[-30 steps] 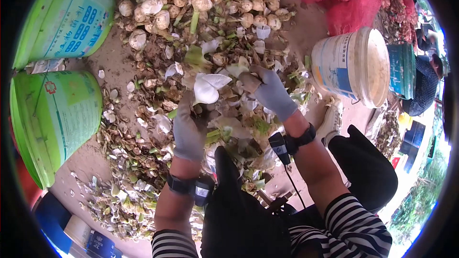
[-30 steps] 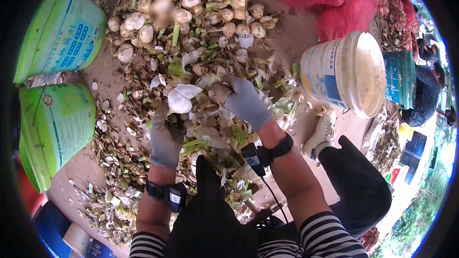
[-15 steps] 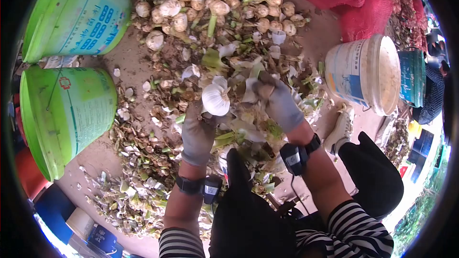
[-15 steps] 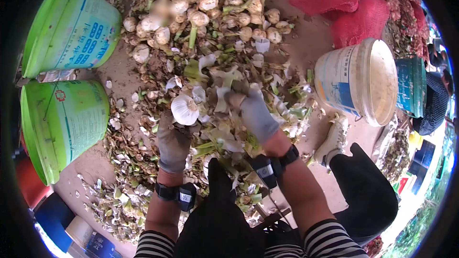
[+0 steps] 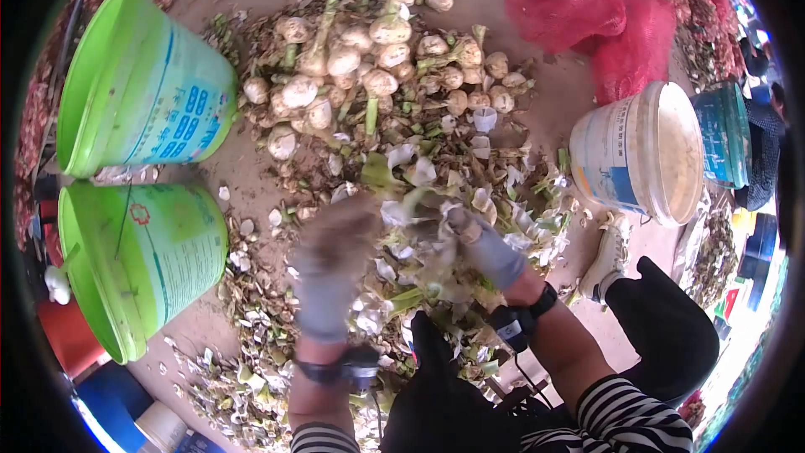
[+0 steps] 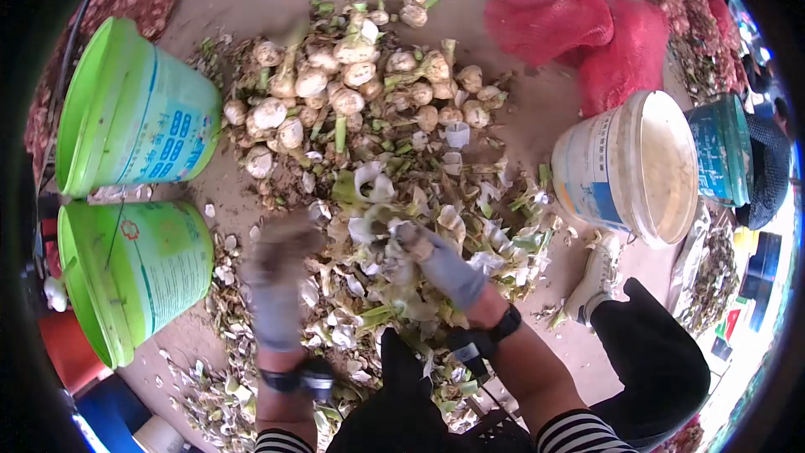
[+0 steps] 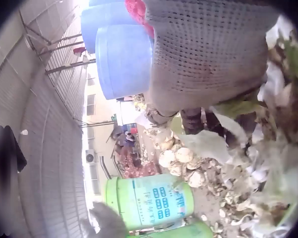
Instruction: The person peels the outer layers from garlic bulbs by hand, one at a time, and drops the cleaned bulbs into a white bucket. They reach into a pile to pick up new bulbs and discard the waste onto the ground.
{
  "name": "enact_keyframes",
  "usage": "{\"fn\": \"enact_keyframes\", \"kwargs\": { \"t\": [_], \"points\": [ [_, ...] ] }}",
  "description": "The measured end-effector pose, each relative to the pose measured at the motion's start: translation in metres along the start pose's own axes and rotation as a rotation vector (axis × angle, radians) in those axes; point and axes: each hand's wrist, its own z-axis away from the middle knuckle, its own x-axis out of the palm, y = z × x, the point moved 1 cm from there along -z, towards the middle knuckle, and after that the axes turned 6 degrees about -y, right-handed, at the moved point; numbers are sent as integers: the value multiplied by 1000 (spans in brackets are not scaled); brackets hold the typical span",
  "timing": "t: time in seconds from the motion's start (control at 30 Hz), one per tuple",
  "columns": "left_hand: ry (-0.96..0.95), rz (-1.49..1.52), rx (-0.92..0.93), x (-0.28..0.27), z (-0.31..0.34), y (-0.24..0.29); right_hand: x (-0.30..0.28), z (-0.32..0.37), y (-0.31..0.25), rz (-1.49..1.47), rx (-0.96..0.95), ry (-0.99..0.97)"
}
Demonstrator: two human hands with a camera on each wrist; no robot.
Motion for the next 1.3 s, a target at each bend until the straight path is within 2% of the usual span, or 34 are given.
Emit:
{"fn": "enact_keyframes", "kwargs": {
  "t": [0.07, 0.1, 0.17, 0.2, 0.27, 0.33, 0.4, 0.43, 0.47, 0.53, 0.57, 0.63, 0.67, 0.73, 0.77, 0.83, 0.9, 0.93, 0.97, 1.0, 1.07, 1.1, 1.13, 1.2, 1.23, 1.3],
  "points": [
    [-245, -630, 128, 44, -5, -13, 19, -18, 1, -367, -78, -297],
    [-258, -615, 124, 48, -4, -24, 24, -17, -2, -365, -75, -277],
    [-127, -422, 44, 52, 0, -47, 32, -11, -16, -608, -21, -410],
    [-132, -417, 41, 54, -4, -47, 32, -7, -25, -609, -21, -402],
    [-229, -561, 207, 57, -15, -42, 31, -5, -40, -603, 47, -355],
    [-260, -599, 210, 58, -28, -42, 20, -5, -36, -656, 12, -432],
    [-149, -922, 181, 49, -53, -56, 10, 1, -34, -406, 66, -607],
    [-59, -973, 238, 37, -75, -67, 9, 0, -31, -419, 69, -607],
    [40, -1023, 301, 25, -102, -75, 4, -6, -28, -391, -1, -476],
    [33, -1160, 360, 22, -145, -71, -4, -11, -25, -329, -131, -201],
    [32, -1159, 357, 25, -160, -73, -4, -6, -38, -15, -189, -32],
    [-81, -1184, -167, 30, -181, -84, -17, -6, -30, 50, -131, -89],
    [-90, -1180, -168, 30, -183, -91, -21, -5, -26, 114, -76, -148],
    [-10, -1040, -85, 28, -188, -110, -18, -5, -30, 75, -106, -141],
    [-64, -762, -44, 32, -178, -103, -18, -5, -31, -2, -51, -124],
    [-6, -134, -186, 44, -148, -84, -12, -10, -32, -88, 2, -96],
    [-60, 184, -50, 58, -115, -73, -1, -22, -37, -137, -68, -24],
    [-82, 132, -59, 66, -98, -60, 0, -23, -37, -158, -101, 13],
    [-86, 126, -58, 67, -82, -66, -11, -27, -15, 27, -160, 121],
    [-85, 121, -55, 66, -68, -74, -8, -27, -21, 30, -152, 126],
    [-169, -464, 75, 61, -46, -75, -3, -32, -31, -325, -144, 311],
    [-163, -585, 99, 60, -36, -71, -4, -32, -27, -239, -121, 251],
    [-161, -578, 93, 58, -30, -67, -4, -28, -29, -234, -114, 254],
    [-205, -671, 65, 54, -21, -59, 3, -19, -42, -109, -247, 168],
    [-202, -637, 55, 52, -17, -58, -2, -14, -44, 52, -60, 158],
    [-188, -521, 18, 47, -8, -61, 1, -6, -60, 118, -47, 114]
  ]
}}
